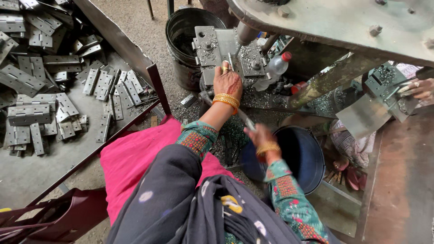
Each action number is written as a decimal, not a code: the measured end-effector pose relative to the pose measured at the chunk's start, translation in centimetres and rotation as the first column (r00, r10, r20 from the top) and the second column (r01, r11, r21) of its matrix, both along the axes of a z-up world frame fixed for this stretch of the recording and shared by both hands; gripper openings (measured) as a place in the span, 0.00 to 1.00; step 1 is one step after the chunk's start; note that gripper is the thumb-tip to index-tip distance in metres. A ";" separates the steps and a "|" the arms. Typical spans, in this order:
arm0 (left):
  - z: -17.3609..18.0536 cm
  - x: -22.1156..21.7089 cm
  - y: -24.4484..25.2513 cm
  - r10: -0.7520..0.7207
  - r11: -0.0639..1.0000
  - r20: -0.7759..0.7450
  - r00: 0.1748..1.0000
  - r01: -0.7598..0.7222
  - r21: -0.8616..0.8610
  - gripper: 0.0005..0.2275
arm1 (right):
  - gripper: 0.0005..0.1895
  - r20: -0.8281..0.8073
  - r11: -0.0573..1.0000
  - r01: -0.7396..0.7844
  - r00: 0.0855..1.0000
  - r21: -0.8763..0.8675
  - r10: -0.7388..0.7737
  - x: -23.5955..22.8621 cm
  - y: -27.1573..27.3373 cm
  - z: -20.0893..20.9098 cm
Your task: The person repeatedly places small metal pieces under a drill press, operates the lever to drill holes, and then removes the pieces. The person handles the metal pieces one at a time, placing them on a nearby table after drilling.
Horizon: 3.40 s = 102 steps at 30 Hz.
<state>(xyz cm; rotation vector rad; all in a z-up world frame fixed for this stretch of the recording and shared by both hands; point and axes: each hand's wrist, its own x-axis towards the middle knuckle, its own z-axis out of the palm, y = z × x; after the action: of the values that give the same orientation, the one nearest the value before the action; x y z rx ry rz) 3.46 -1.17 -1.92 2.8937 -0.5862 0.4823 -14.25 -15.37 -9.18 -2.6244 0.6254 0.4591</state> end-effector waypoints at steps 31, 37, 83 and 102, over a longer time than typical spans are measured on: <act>-4.1 4.7 -1.2 0.020 1.000 -0.162 0.987 -0.023 -0.015 0.20 | 0.31 0.135 1.000 0.018 0.991 -0.022 -0.015 -2.3 1.3 0.9; -3.9 4.4 -1.0 0.090 0.990 -0.087 0.992 -0.079 0.118 0.21 | 0.36 0.092 0.992 0.097 0.992 -0.084 -0.089 -1.1 0.5 -1.3; 0.8 -2.5 2.1 -0.151 0.976 -0.119 0.981 0.167 0.143 0.13 | 0.30 0.331 0.984 0.139 0.939 -0.112 -0.095 0.8 2.6 8.9; -0.9 1.6 -1.4 0.053 0.992 -0.013 0.999 -0.051 0.115 0.15 | 0.33 0.113 0.994 0.045 0.993 -0.104 -0.033 0.5 -0.8 -0.2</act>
<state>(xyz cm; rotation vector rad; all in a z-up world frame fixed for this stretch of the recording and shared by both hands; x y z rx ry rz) 5.08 -2.56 -2.80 3.0253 -0.5550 0.4455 -13.76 -16.19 -9.41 -2.7106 0.6810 0.2719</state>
